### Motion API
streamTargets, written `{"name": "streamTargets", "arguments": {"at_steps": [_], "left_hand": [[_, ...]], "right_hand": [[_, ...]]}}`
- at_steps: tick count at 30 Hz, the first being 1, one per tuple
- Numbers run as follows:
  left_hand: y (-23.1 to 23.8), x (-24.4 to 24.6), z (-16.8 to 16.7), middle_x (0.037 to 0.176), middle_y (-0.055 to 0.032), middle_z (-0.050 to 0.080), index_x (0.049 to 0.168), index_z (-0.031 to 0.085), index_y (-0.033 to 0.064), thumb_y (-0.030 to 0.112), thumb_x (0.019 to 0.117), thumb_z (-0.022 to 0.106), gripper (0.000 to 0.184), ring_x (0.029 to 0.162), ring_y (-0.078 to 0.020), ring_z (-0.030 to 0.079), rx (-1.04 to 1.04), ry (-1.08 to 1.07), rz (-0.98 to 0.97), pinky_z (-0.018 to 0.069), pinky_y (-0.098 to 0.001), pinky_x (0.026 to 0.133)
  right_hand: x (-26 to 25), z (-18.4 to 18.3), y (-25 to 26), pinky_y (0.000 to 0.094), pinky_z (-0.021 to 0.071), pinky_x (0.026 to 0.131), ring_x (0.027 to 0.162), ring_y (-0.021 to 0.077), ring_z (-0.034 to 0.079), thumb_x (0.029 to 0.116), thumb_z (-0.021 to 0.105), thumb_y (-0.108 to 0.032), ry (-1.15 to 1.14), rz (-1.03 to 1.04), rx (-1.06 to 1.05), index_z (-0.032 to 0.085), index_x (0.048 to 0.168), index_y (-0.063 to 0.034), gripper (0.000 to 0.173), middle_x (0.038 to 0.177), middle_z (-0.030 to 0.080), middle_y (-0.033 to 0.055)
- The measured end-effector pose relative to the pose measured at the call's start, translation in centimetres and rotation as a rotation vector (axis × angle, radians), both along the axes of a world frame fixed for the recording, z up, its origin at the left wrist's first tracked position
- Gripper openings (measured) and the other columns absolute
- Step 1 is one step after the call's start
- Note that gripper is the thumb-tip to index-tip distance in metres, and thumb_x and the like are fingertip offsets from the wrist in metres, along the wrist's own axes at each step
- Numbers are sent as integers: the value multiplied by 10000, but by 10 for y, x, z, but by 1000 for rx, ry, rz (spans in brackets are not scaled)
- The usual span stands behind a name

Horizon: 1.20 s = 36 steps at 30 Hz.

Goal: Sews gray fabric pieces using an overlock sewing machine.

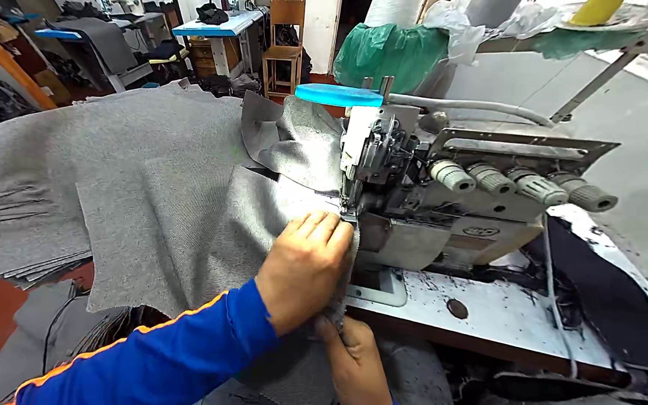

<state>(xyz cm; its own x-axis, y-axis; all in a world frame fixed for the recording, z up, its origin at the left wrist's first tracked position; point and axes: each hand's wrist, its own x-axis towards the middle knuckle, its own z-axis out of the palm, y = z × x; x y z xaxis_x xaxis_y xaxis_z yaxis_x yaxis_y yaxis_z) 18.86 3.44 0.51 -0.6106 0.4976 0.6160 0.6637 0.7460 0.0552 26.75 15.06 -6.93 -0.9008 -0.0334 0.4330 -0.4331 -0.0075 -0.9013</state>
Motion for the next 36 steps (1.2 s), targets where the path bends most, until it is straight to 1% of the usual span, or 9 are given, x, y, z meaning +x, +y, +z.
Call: {"name": "streamTargets", "arguments": {"at_steps": [3, 6, 11, 13, 16, 20, 27, 33, 36], "left_hand": [[-5, -3, 15, 1044, -111, 749, 1062, 715, 6, 95, 967, 592, 179, 1094, -241, 712, 37, -79, -61, 553, -392, 987], [-11, 29, 20, 1071, -98, 751, 1058, 708, 30, 194, 1037, 529, 243, 1147, -245, 699, 54, -82, -162, 543, -400, 1037], [-24, 63, -12, 1405, -152, 634, 1394, 559, 55, 568, 984, 557, 658, 1361, -250, 563, -36, 54, -247, 375, -391, 1181], [-32, 57, -19, 1474, -163, 570, 1463, 482, 79, 383, 1021, 568, 543, 1412, -256, 508, -109, 86, -245, 343, -401, 1204], [-40, 41, -14, 1393, -172, 635, 1430, 528, 67, 42, 1053, 473, 381, 1328, -269, 596, -172, 143, -262, 436, -398, 1148], [-50, 8, 0, 1258, -143, 721, 1318, 629, 12, 12, 1047, 484, 307, 1214, -239, 682, -236, 171, -384, 515, -363, 1082], [-48, -31, 14, 1141, -92, 768, 1154, 731, 25, -6, 1011, 530, 249, 1148, -198, 712, -188, 132, -461, 535, -335, 1050], [-48, -15, -14, 1298, -101, 707, 1256, 699, 47, -17, 994, 508, 330, 1290, -228, 629, -139, 117, -255, 468, -382, 1140], [-68, -1, -66, 1471, -121, 576, 1317, 656, 230, 39, 927, 593, 439, 1422, -400, 462, 25, 193, 193, 377, -615, 1131]], "right_hand": [[-10, 15, 7, 127, 549, 780, 826, -107, 649, 1076, 502, -296, 9, 31, -47, 698, 878, -58, 367, 812, 712, -102], [-17, 20, 18, 137, 555, 758, 798, -98, 645, 1092, 460, -256, -5, 59, -98, 687, 897, -90, 343, 805, 696, -127], [-17, 15, 15, 151, 557, 666, 704, -90, 630, 1053, 495, -194, -19, 59, -154, 644, 817, -91, 298, 718, 661, -122], [-20, 14, 10, 139, 549, 671, 710, -90, 627, 1061, 483, -220, 32, -35, -115, 641, 800, -67, 342, 715, 658, -102], [-25, 13, -2, 128, 521, 629, 650, -65, 608, 1022, 484, -188, 114, -203, 29, 631, 748, -6, 360, 648, 621, -30], [-38, 17, -10, 120, 491, 585, 581, -33, 576, 1010, 472, -121, 183, -344, 153, 641, 741, 24, 349, 604, 589, 11], [-60, 25, -9, 143, 457, 486, 492, -30, 525, 1023, 432, -115, 127, -316, 100, 576, 668, -67, 386, 546, 531, -67], [-45, -4, -9, 171, 461, 487, 504, 24, 530, 1076, 412, -225, 245, -277, 240, 580, 685, -31, 467, 563, 534, 13], [-42, -20, 19, 222, 563, 686, 692, 121, 668, 1074, 404, -237, 331, -477, 468, 682, 807, 1, 453, 727, 676, 90]]}}
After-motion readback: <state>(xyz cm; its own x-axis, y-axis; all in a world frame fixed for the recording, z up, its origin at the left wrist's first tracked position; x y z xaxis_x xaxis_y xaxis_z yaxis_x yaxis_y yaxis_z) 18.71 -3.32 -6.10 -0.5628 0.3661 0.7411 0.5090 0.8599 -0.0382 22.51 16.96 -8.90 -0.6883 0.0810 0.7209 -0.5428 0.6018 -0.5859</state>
